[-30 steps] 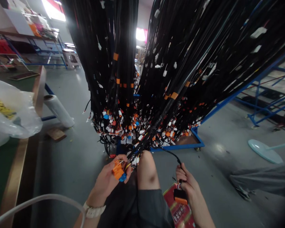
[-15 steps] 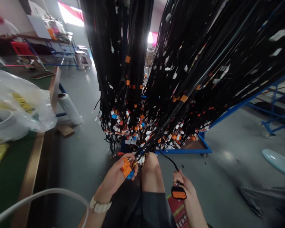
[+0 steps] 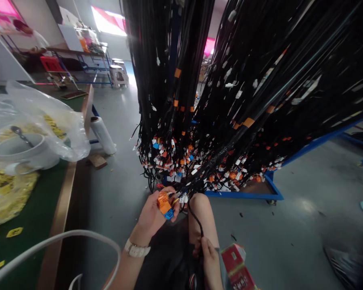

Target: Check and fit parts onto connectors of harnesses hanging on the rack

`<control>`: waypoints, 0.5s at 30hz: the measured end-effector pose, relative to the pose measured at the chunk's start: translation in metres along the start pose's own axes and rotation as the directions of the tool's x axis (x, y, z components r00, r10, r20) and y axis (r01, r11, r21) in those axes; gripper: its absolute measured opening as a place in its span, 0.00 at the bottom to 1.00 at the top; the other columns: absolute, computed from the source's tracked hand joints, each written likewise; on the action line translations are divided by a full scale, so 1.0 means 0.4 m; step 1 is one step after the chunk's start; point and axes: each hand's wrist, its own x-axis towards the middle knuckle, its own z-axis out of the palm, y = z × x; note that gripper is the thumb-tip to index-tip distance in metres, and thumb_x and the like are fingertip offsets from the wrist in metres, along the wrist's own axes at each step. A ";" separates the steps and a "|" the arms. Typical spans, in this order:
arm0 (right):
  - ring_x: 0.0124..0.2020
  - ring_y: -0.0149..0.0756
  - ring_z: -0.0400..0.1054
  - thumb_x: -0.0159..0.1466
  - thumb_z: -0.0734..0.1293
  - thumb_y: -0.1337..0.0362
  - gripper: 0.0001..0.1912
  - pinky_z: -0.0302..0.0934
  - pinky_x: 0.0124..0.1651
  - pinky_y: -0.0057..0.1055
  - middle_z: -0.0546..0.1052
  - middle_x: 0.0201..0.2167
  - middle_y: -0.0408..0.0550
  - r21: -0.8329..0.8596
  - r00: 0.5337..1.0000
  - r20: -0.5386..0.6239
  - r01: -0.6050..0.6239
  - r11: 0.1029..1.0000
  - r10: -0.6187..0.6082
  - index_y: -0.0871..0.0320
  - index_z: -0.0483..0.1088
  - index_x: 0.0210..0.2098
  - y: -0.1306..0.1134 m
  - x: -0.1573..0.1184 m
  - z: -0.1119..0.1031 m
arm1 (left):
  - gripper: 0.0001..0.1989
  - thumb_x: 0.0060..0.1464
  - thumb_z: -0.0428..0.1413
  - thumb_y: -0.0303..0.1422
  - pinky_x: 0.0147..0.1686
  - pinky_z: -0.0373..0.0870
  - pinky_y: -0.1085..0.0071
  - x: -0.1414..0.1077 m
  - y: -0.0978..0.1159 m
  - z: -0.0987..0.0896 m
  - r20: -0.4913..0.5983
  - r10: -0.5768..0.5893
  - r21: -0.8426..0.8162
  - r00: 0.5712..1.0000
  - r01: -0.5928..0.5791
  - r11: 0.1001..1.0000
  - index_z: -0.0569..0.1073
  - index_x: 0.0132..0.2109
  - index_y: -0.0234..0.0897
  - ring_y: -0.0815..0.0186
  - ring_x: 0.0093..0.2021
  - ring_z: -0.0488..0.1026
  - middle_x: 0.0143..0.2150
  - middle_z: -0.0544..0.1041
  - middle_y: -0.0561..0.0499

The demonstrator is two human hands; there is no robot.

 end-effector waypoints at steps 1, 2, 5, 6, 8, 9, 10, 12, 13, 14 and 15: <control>0.27 0.42 0.71 0.51 0.68 0.45 0.21 0.66 0.30 0.34 0.77 0.24 0.47 -0.109 0.999 0.020 0.052 0.993 -0.050 0.57 0.73 0.31 0.006 0.000 -0.003 | 0.19 0.58 0.43 0.45 0.24 0.64 0.71 -0.001 0.000 -0.001 -0.004 -0.004 -0.008 1.000 0.004 1.000 0.67 0.44 0.35 0.62 0.27 0.70 0.29 0.73 0.44; 0.35 0.45 0.73 0.51 0.68 0.46 0.23 0.67 0.37 0.35 0.78 0.31 0.51 -0.208 0.994 0.044 0.110 0.972 -0.103 0.58 0.74 0.35 0.011 0.000 -0.005 | 0.20 0.59 0.42 0.46 0.23 0.64 0.71 -0.001 0.000 -0.001 -0.006 -0.007 -0.014 1.000 0.007 1.000 0.67 0.44 0.35 0.62 0.27 0.70 0.28 0.72 0.44; 0.52 0.48 0.66 0.53 0.66 0.49 0.30 0.61 0.53 0.38 0.73 0.51 0.56 -0.431 0.970 0.118 0.241 0.869 -0.211 0.61 0.69 0.50 0.019 -0.004 -0.006 | 0.20 0.59 0.42 0.46 0.23 0.64 0.70 -0.002 -0.002 0.004 -0.010 -0.009 -0.018 1.000 0.009 1.000 0.67 0.44 0.34 0.62 0.26 0.70 0.27 0.72 0.44; 0.55 0.48 0.64 0.54 0.65 0.51 0.31 0.58 0.55 0.39 0.70 0.54 0.57 -0.488 0.961 0.149 0.277 0.827 -0.234 0.61 0.66 0.53 0.015 -0.007 -0.004 | 0.20 0.59 0.42 0.46 0.23 0.64 0.70 -0.001 -0.003 0.006 -0.010 -0.010 -0.015 1.000 0.010 1.000 0.67 0.44 0.35 0.62 0.25 0.69 0.27 0.72 0.45; 0.57 0.47 0.61 0.57 0.63 0.55 0.32 0.55 0.58 0.41 0.67 0.56 0.59 -0.577 0.929 0.218 0.371 0.728 -0.300 0.63 0.62 0.57 -0.009 -0.011 -0.001 | 0.20 0.59 0.41 0.46 0.22 0.63 0.71 0.000 -0.005 0.011 -0.005 -0.013 -0.004 1.000 0.013 1.000 0.67 0.43 0.35 0.62 0.24 0.69 0.27 0.72 0.45; 0.59 0.47 0.58 0.57 0.63 0.57 0.31 0.53 0.59 0.43 0.65 0.58 0.59 -0.606 0.902 0.252 0.430 0.669 -0.351 0.63 0.60 0.58 -0.029 -0.012 0.000 | 0.20 0.59 0.41 0.46 0.22 0.63 0.71 0.001 -0.006 0.012 -0.001 -0.013 0.004 1.000 0.013 1.000 0.67 0.43 0.35 0.63 0.24 0.69 0.26 0.72 0.45; 0.61 0.47 0.55 0.58 0.62 0.59 0.31 0.51 0.61 0.45 0.63 0.59 0.58 -0.627 0.870 0.281 0.486 0.609 -0.406 0.63 0.59 0.59 -0.055 -0.014 0.001 | 0.20 0.59 0.40 0.46 0.22 0.63 0.72 0.001 -0.008 0.012 0.006 -0.015 0.012 1.000 0.015 1.000 0.67 0.43 0.35 0.63 0.24 0.69 0.26 0.72 0.45; 0.63 0.48 0.51 0.60 0.61 0.61 0.27 0.50 0.61 0.47 0.60 0.61 0.57 -0.644 0.819 0.297 0.552 0.530 -0.491 0.60 0.61 0.58 -0.120 -0.015 0.005 | 0.20 0.60 0.40 0.45 0.22 0.63 0.72 0.001 -0.013 0.010 0.022 -0.016 0.023 1.000 0.016 1.000 0.67 0.42 0.34 0.64 0.24 0.68 0.26 0.72 0.45; 0.62 0.47 0.52 0.61 0.60 0.61 0.25 0.52 0.60 0.46 0.62 0.60 0.55 -0.632 0.805 0.305 0.571 0.524 -0.509 0.58 0.63 0.57 -0.155 -0.015 0.009 | 0.20 0.60 0.40 0.45 0.22 0.63 0.72 0.001 -0.017 0.008 0.033 -0.018 0.022 0.999 0.018 1.000 0.67 0.42 0.34 0.64 0.24 0.68 0.26 0.71 0.45; 0.60 0.46 0.57 0.62 0.60 0.61 0.21 0.54 0.59 0.45 0.67 0.57 0.55 -0.603 0.792 0.315 0.593 0.534 -0.523 0.56 0.66 0.54 -0.190 -0.017 0.014 | 0.20 0.60 0.40 0.45 0.22 0.63 0.72 0.000 -0.022 0.006 0.045 -0.025 0.016 0.999 0.024 1.000 0.67 0.41 0.34 0.64 0.24 0.68 0.25 0.71 0.45; 0.55 0.44 0.63 0.63 0.59 0.61 0.18 0.57 0.57 0.43 0.71 0.52 0.55 -0.561 0.783 0.321 0.610 0.559 -0.532 0.56 0.69 0.50 -0.224 -0.019 0.022 | 0.19 0.60 0.40 0.44 0.22 0.63 0.72 -0.001 -0.028 0.005 0.058 -0.035 0.007 0.998 0.035 0.999 0.67 0.41 0.34 0.64 0.24 0.68 0.26 0.71 0.45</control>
